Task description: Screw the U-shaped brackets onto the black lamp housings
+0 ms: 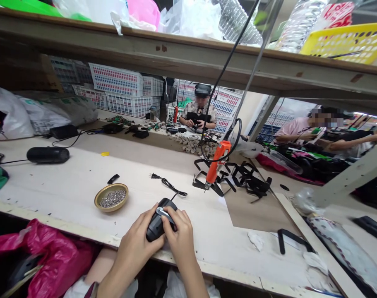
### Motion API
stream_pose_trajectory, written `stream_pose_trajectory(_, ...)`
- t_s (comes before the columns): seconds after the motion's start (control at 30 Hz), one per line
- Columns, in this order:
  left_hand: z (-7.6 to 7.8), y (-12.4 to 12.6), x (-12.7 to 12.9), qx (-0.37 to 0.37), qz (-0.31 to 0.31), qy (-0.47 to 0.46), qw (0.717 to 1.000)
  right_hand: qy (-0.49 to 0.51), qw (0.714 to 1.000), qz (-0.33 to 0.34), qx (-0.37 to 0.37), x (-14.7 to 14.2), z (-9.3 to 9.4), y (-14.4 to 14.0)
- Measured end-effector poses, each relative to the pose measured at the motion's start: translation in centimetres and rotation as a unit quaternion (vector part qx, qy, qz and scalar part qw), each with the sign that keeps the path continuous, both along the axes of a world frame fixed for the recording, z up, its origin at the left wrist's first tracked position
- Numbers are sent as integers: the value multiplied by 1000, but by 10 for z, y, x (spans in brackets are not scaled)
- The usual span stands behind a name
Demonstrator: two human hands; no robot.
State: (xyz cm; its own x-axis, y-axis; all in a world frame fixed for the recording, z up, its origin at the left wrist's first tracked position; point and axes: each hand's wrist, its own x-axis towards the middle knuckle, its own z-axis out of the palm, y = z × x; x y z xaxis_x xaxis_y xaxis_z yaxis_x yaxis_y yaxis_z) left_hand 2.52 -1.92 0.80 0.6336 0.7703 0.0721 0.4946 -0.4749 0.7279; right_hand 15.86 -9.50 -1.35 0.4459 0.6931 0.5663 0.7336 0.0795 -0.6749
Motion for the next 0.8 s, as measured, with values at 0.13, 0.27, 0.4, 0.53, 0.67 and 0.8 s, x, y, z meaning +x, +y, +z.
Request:
stream_pose_trajectory(0.13,-9,3,2,57,7,6,998,8,1000,22,-9,6,1,0)
stream_pose_trajectory(0.27,-24,7,0,166,17,-38,985,9,1000,26,-8,10,0,-3)
stream_pose_trajectory(0.4,-25,8,-4,164,11,-69,984,13,999,37,0,8,-1,-3)
stream_pose_trajectory(0.53,-16,9,-3,104,7,-59,993,14,1000,22,10,6,-1,1)
stream_pose_trajectory(0.67,-9,7,2,69,10,-47,996,11,1000,4,16,7,-1,2)
stream_pose_trajectory(0.8,-12,6,-1,53,7,-52,997,9,1000,-5,26,4,1,0)
